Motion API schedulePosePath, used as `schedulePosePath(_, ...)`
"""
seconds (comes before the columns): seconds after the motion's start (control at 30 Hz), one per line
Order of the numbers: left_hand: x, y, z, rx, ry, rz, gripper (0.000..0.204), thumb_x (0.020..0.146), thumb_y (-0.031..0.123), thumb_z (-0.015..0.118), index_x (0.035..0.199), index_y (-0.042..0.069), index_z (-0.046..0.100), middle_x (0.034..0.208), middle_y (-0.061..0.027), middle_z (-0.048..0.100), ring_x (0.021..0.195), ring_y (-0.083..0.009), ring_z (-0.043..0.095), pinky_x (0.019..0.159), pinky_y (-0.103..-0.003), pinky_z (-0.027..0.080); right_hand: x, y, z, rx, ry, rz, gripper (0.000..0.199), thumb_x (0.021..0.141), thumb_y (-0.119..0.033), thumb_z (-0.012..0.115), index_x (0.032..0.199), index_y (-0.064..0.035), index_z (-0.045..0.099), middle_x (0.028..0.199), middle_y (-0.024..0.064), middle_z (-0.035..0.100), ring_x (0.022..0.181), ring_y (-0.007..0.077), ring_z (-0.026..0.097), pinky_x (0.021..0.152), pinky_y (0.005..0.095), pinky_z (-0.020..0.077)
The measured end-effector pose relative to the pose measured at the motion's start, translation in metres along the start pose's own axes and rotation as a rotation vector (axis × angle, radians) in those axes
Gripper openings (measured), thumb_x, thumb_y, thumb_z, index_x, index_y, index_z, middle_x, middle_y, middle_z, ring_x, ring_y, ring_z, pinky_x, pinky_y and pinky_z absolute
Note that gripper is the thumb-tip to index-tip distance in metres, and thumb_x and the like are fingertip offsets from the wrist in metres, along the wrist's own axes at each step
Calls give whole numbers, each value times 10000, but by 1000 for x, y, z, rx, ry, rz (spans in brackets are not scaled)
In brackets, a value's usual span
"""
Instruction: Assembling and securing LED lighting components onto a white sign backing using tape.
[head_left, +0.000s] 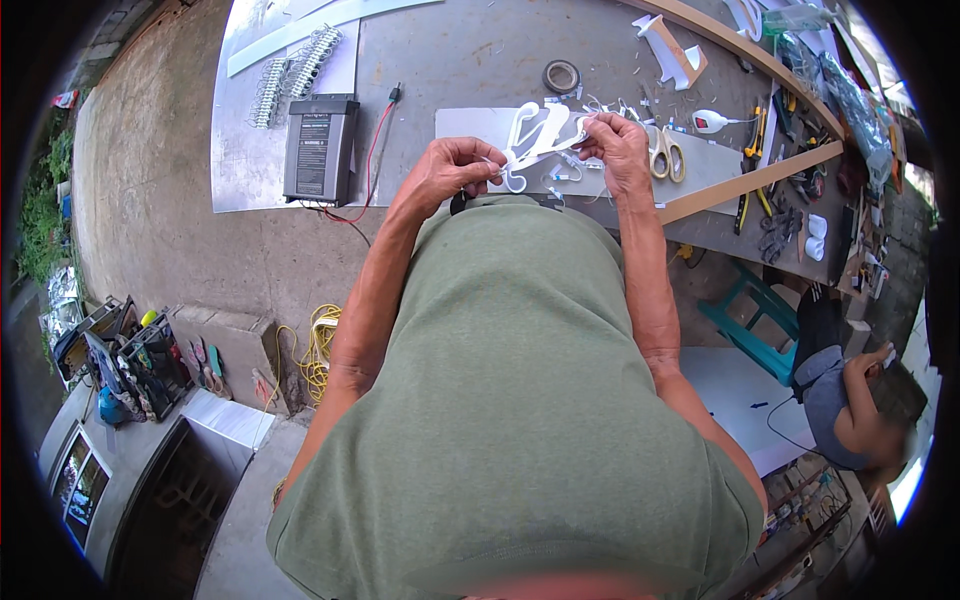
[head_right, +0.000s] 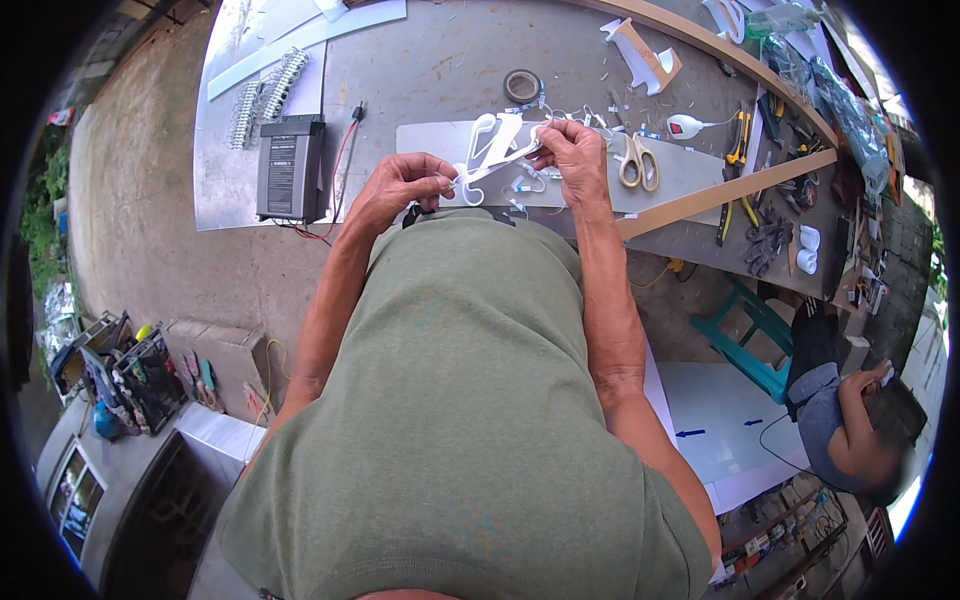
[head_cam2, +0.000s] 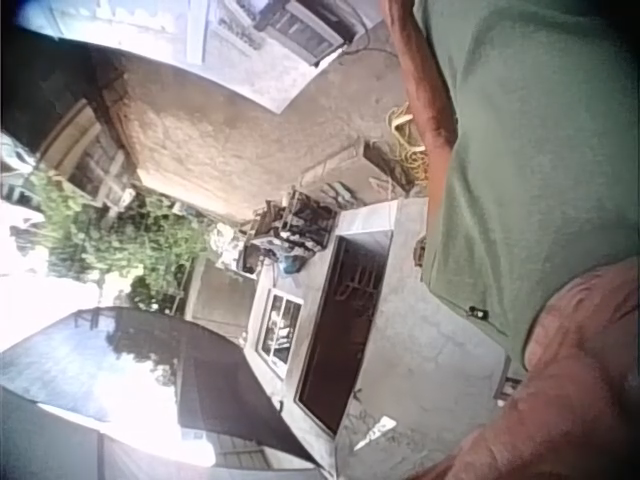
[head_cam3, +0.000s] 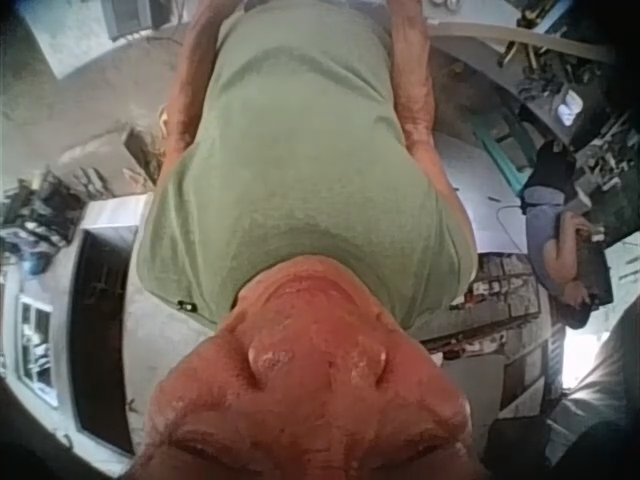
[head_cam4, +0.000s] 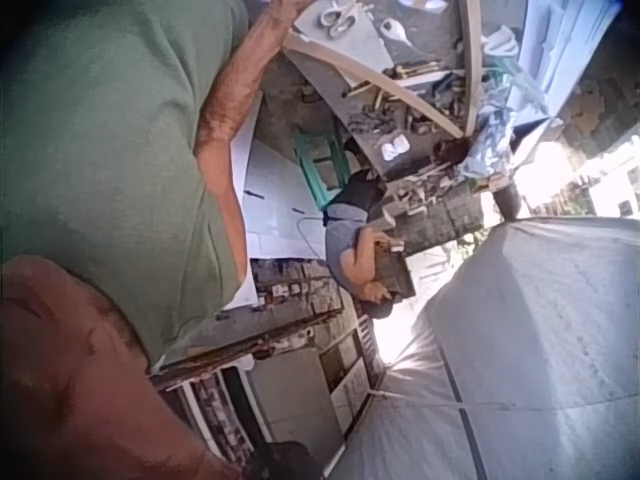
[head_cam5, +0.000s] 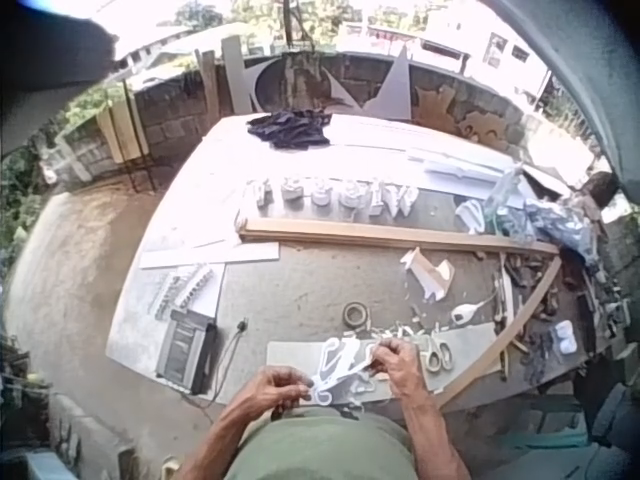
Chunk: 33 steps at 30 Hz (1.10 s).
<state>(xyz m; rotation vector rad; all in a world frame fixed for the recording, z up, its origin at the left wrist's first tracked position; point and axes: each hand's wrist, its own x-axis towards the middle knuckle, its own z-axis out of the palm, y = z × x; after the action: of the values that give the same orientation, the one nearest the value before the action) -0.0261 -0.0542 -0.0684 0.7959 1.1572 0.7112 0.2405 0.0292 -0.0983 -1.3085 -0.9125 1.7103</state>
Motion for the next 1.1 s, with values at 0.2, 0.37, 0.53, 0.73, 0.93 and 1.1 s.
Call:
schedulePosePath(0.2,-1,4,4,116,-2,47,261,873,118,679,1114,32,731,788,-48,702,598,-66,539,562,-225,451,1,-1,1,1,-11,4,138,886,-88,692,934,41,688,781,96,695,621,162,691,519,252,558)
schedulePosePath(0.37,0,5,6,228,9,61,248,879,101,661,1107,64,751,764,-25,685,574,-50,503,534,-221,425,2,0,-1,10,-12,7,133,885,-86,694,926,40,687,774,94,694,621,163,690,517,254,558)
schedulePosePath(0.53,0,1,6,196,5,73,233,888,111,672,1103,65,750,762,-26,683,577,-53,513,535,-223,425,2,0,-1,5,-4,4,126,882,-82,692,922,37,687,764,92,693,620,164,690,510,259,557)
schedulePosePath(0.73,-1,1,4,112,21,49,225,900,138,701,1090,19,726,803,-44,704,618,-70,571,566,-230,459,3,0,-2,9,-8,7,127,874,-84,697,918,35,689,760,90,693,618,163,690,509,262,557)
schedulePosePath(0.93,-3,-1,3,109,36,57,245,896,154,720,1086,0,717,835,-56,715,668,-83,599,625,-243,489,3,0,-2,17,-16,3,132,877,-85,693,924,38,691,762,92,694,618,163,690,511,260,557)
schedulePosePath(1.1,-3,2,5,150,29,62,249,896,156,716,1096,8,719,829,-38,709,696,-82,603,648,-243,497,4,0,-3,20,-23,3,135,878,-88,694,927,37,694,761,92,694,617,159,687,511,254,554)
